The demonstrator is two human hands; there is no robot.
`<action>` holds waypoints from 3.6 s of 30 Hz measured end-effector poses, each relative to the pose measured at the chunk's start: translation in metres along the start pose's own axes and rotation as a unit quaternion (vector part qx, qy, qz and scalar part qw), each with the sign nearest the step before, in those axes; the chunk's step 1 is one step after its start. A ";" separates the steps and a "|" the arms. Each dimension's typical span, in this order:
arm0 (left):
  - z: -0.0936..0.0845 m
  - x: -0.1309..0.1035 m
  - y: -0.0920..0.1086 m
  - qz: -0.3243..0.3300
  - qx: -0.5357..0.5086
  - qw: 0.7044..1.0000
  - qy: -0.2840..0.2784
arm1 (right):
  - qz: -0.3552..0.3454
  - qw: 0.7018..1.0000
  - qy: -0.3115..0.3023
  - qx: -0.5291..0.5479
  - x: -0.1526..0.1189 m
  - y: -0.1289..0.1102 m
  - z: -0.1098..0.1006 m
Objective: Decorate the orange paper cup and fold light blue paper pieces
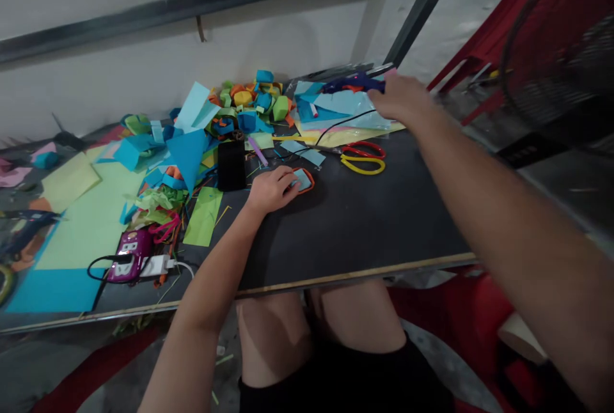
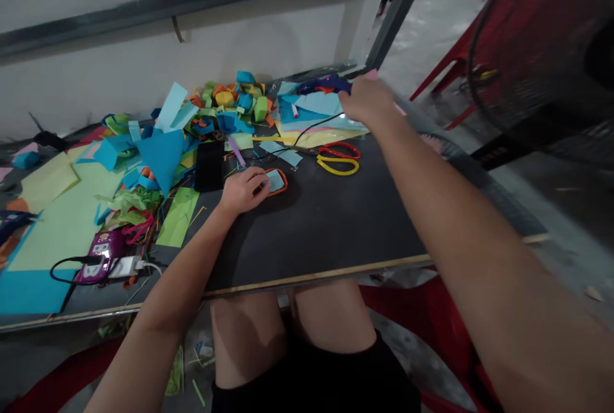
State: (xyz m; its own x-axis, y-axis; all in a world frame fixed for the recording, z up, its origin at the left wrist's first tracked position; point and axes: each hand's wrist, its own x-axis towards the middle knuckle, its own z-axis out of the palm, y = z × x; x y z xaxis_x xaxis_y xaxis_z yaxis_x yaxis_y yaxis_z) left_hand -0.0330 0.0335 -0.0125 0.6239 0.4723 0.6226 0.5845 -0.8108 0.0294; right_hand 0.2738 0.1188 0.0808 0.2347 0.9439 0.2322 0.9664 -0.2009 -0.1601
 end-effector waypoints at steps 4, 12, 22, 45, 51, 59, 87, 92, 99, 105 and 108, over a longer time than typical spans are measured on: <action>-0.001 -0.001 0.002 0.003 -0.012 1.000 -0.001 | 0.041 0.996 -0.051 0.059 0.007 -0.020 0.012; -0.002 -0.003 0.003 -0.030 -0.042 0.998 0.031 | -0.118 0.977 -0.167 -0.065 -0.018 -0.014 0.024; -0.007 0.018 0.008 -0.350 -0.475 0.795 0.141 | -0.144 0.966 -0.186 -0.102 -0.063 0.009 0.046; -0.043 0.031 0.025 -0.260 -0.386 0.885 0.010 | -0.184 0.930 0.131 0.291 -0.137 -0.046 0.043; -0.040 0.025 0.022 -0.255 -0.390 0.884 0.039 | -0.174 0.934 0.119 0.288 -0.140 -0.046 0.039; -0.040 0.025 0.025 -0.258 -0.380 0.887 0.050 | -0.193 0.931 0.136 0.279 -0.145 -0.049 0.039; -0.052 0.018 0.023 0.035 -0.042 0.998 0.028 | -0.119 0.793 -0.161 0.576 -0.154 -0.063 0.040; -0.046 0.019 0.030 0.004 -0.046 0.998 0.035 | -0.189 0.885 0.011 0.426 -0.155 -0.059 0.039; -0.046 0.017 0.026 0.045 -0.008 0.997 0.070 | -0.225 0.904 0.133 0.339 -0.154 -0.055 0.042; -0.045 0.015 0.022 0.044 0.034 0.996 0.075 | -0.213 0.920 0.149 0.292 -0.154 -0.055 0.042; -0.046 0.015 0.022 0.047 0.051 0.995 0.068 | -0.212 0.925 0.148 0.278 -0.153 -0.055 0.042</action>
State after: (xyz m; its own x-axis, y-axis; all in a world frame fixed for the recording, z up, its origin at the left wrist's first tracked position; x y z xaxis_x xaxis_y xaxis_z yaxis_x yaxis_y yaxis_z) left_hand -0.0351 0.0067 0.0332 0.6073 0.3389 0.7186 0.5800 -0.8072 -0.1095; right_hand 0.1800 -0.0037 0.0134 -0.0560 0.7770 0.6270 0.7939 0.4155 -0.4439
